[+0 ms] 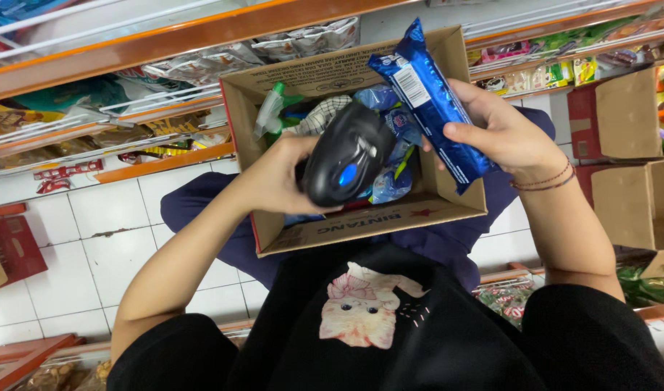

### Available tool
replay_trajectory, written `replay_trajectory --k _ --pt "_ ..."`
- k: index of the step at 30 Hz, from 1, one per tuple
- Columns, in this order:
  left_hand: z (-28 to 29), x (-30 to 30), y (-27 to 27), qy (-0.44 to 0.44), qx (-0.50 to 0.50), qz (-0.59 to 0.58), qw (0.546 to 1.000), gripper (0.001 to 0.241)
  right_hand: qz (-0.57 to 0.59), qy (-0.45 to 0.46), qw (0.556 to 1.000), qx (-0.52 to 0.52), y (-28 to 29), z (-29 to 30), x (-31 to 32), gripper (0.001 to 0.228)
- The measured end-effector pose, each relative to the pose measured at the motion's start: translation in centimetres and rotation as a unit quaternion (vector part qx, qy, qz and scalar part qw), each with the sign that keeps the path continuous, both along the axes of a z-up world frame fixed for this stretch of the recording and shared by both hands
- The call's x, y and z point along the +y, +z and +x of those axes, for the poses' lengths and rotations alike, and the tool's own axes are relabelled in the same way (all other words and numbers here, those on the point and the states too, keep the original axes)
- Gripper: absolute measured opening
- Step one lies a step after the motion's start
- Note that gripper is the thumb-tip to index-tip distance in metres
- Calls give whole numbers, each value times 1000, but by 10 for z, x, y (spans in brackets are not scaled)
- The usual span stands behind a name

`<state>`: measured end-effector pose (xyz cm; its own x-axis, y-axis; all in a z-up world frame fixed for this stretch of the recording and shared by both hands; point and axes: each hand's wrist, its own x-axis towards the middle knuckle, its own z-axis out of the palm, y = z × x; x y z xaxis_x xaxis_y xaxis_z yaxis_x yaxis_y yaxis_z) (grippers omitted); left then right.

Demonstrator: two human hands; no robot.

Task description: The person wipes various packaged snack items with a cloth, scans them with a handheld barcode scanner, and places them onto a store shelf.

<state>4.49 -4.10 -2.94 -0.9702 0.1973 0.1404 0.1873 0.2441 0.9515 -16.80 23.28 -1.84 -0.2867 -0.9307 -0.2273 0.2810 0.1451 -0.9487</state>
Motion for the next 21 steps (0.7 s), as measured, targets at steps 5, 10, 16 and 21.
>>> replay_trajectory --k 5,10,16,21 --pt "-21 0 -33 11 -45 -126 991 61 -42 -76 996 -20 -8 -1 -1 65" --pt "-45 33 -113 -23 -9 -479 877 45 -45 -52 981 180 -14 7 -11 66" --pt "-55 47 -187 -87 -71 -565 817 40 -13 -32 849 527 6 21 -15 63" --pt "-58 32 -160 7 29 -450 893 33 -22 -39 760 649 11 27 -17 60"
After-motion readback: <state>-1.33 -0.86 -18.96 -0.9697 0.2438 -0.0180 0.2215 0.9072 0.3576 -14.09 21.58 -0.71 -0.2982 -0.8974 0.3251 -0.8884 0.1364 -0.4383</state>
